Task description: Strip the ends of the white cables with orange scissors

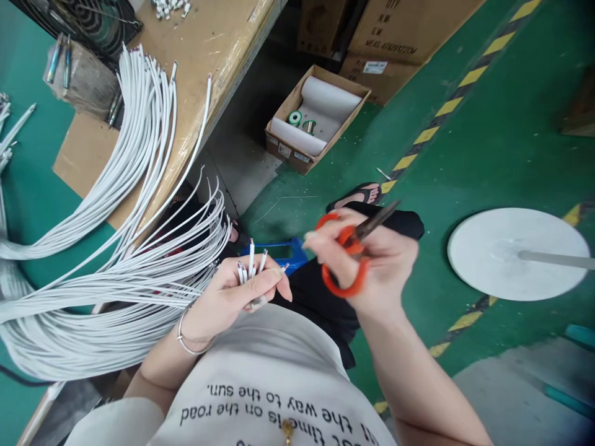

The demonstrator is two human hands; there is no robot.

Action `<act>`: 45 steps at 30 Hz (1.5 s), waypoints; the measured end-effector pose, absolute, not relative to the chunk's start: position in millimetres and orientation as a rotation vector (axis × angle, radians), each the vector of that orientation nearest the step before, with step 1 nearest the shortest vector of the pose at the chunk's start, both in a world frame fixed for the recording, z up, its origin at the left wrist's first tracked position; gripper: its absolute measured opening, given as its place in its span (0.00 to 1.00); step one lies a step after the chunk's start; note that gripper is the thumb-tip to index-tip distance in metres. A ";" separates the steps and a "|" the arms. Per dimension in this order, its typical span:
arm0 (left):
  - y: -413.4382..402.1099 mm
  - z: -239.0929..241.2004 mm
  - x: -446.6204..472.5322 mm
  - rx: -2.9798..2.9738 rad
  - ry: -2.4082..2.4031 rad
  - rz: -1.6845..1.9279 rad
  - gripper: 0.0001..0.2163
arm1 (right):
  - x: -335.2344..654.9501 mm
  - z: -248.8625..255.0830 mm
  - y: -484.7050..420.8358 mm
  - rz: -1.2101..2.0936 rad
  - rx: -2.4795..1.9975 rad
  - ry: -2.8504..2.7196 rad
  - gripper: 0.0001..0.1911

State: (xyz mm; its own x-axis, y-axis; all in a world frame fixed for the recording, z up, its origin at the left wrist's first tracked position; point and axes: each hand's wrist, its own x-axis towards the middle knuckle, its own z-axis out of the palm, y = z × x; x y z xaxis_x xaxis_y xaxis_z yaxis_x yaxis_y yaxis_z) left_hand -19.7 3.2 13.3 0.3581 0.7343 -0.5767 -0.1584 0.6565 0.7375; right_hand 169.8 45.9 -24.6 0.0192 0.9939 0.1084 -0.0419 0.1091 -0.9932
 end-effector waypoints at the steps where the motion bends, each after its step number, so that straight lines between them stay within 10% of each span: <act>1: 3.2 13.4 -19.5 0.645 1.073 0.629 0.17 | 171.3 -25.5 46.8 1.134 -1.146 -1.133 0.12; 45: 3.3 0.1 -18.5 0.786 1.293 0.943 0.09 | 193.2 -53.7 24.3 1.193 -1.503 -0.885 0.09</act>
